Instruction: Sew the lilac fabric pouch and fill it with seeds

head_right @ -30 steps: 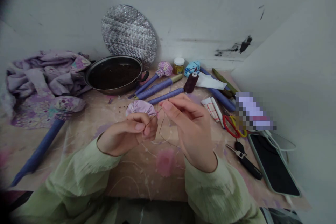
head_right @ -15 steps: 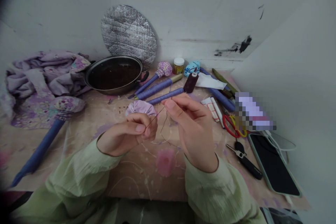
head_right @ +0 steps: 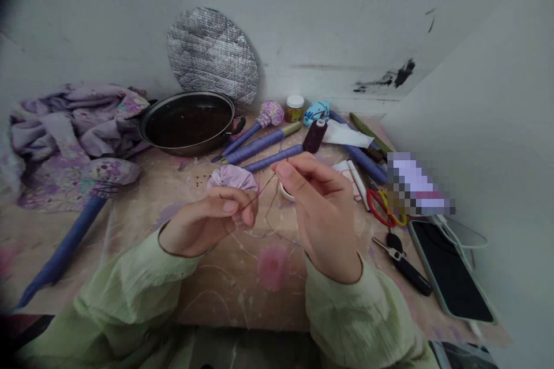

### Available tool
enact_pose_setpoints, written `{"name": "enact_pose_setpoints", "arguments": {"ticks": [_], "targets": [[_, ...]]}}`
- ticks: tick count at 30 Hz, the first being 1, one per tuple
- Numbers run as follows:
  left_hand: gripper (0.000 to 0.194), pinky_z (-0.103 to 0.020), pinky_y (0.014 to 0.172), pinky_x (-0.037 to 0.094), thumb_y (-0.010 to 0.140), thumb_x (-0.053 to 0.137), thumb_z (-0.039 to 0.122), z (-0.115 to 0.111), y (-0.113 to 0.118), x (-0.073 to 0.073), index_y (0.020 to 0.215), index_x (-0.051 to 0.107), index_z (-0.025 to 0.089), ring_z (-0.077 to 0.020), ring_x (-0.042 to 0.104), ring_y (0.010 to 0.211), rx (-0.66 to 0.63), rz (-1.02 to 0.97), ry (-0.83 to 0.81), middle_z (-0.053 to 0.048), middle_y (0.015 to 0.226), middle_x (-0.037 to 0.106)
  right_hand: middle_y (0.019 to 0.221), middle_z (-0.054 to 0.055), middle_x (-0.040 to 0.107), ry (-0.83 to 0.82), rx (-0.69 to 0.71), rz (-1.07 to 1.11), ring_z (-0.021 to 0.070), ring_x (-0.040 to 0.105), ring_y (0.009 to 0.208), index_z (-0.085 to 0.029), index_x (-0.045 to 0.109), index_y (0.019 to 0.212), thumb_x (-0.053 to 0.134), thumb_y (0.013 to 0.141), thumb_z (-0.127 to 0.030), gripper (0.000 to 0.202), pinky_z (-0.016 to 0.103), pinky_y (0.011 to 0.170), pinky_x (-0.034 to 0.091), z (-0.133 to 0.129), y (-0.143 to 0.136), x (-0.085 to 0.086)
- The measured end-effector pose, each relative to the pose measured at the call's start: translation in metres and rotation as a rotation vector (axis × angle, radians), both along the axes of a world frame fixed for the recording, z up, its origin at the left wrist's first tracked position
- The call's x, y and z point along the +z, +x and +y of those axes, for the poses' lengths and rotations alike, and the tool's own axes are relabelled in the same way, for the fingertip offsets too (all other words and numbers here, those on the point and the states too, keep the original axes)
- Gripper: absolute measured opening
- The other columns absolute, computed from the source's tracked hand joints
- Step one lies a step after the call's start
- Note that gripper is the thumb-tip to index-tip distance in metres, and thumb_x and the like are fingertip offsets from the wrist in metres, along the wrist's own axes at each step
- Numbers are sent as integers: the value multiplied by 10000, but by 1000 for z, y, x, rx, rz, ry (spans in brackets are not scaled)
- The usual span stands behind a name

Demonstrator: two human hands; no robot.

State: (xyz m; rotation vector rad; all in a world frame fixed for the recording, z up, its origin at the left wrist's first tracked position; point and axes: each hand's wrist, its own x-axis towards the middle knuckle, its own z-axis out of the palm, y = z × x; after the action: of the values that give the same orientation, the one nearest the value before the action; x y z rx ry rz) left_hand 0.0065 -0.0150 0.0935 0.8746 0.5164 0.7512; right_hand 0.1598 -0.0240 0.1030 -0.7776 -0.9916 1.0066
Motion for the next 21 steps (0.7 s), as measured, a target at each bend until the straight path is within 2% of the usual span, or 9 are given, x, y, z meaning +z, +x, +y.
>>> {"name": "enact_pose_setpoints", "arguments": {"ticks": [5,10,17,21], "targets": [[130,-228,527,292,640,671,256,0,1,-1,612,678,129,-77,386,552,22,27,7,-10,591,550,687,-37,604,19,17,24,67,514,654,-273,723,721,646,754,-123,171,215,640,453,0,0,1],[104,-227,553,309,634,679,236,1,2,-2,592,680,141,-82,438,572,48,46,36,-4,575,559,696,-40,603,17,20,32,54,527,671,-262,724,725,653,755,-125,158,191,630,439,0,0,1],[101,-231,550,327,659,673,226,1,2,-3,603,673,141,-81,431,570,89,36,96,-2,581,550,708,-33,606,29,-3,9,67,535,691,-279,725,733,650,760,-128,172,208,637,444,1,0,-1],[86,-229,585,366,665,652,183,1,1,-3,587,668,148,-87,480,596,149,25,174,0,579,555,674,-31,547,33,-7,-24,70,485,651,-271,720,716,657,751,-131,157,215,585,407,0,-1,-1]]}}
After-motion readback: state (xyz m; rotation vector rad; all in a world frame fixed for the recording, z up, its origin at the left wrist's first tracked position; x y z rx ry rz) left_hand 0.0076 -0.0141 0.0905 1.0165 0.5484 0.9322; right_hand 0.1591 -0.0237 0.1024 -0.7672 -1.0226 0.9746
